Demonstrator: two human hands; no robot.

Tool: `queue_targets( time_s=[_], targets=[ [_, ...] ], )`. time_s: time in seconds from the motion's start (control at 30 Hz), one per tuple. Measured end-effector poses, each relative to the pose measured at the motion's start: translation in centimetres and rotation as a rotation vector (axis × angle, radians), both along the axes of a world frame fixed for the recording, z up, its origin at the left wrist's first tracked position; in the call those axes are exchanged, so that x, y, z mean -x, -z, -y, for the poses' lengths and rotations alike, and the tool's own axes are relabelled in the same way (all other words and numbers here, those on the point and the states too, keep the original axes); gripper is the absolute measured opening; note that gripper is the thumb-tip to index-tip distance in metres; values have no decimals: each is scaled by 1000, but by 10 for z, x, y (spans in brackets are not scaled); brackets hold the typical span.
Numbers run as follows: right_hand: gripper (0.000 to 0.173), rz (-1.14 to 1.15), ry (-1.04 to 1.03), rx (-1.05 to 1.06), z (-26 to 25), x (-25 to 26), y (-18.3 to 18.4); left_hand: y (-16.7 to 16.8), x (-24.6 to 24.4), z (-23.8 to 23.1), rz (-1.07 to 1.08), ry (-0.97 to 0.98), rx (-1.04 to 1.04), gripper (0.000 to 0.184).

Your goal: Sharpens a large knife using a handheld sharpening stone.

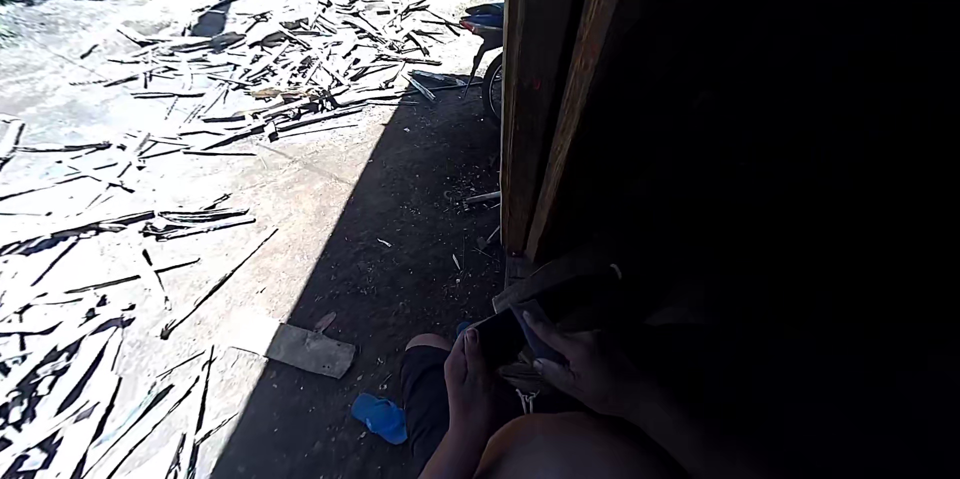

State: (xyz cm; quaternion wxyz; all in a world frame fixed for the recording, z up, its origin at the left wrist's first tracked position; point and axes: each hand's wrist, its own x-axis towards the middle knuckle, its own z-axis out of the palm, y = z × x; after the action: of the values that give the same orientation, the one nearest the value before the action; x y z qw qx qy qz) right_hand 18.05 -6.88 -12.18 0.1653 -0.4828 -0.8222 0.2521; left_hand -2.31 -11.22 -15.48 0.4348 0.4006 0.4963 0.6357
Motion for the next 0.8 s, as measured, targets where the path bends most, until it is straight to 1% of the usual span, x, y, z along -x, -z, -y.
queue_targets(
  time_s=[0.1,0.13,0.17,0.2,0.27,0.3,0.33,0.37,0.47,0.5,0.53,0.6,0.63,0.67,0.73,0.77,0.8],
  targets=[
    [63,-45,262,222,-43,-35,27,1,2,2,39,-10,69,50],
    [64,-33,309,265,-53,-42,30,1,3,2,45,-17,83,50],
    [64,-4,305,279,-55,-42,25,2,3,1,42,-23,82,50],
    [64,34,254,277,-48,-35,13,1,4,-1,38,-27,74,51],
    [62,83,75,227,-18,-15,-6,-2,3,-2,35,-33,78,51],
    [61,69,10,187,-7,-8,-8,-4,3,-2,36,-35,81,51],
    [61,42,3,173,-4,-7,-4,-4,3,-2,35,-39,85,50],
    [60,-1,55,194,-11,-13,4,-4,3,-1,36,-41,93,50],
    [63,-135,326,310,-48,-40,32,1,3,3,47,-45,111,51],
    [63,-120,343,310,-51,-40,31,1,3,3,41,-46,104,50],
    [63,-75,305,298,-43,-33,22,1,3,3,33,-46,93,50],
    [60,-5,126,233,-10,-10,-1,-3,2,0,9,-52,70,48],
    [60,-11,65,182,2,-3,-1,-4,2,-1,1,-59,65,48],
    [60,-24,66,159,4,-2,7,-5,2,-1,4,-63,73,47],
    [60,-105,243,181,-17,-22,34,-1,4,1,50,-75,141,48],
    [60,-156,337,206,-30,-39,41,4,6,1,82,-78,177,49],
    [60,-209,391,228,-40,-54,38,9,9,-2,103,-79,199,50]
  ],
)
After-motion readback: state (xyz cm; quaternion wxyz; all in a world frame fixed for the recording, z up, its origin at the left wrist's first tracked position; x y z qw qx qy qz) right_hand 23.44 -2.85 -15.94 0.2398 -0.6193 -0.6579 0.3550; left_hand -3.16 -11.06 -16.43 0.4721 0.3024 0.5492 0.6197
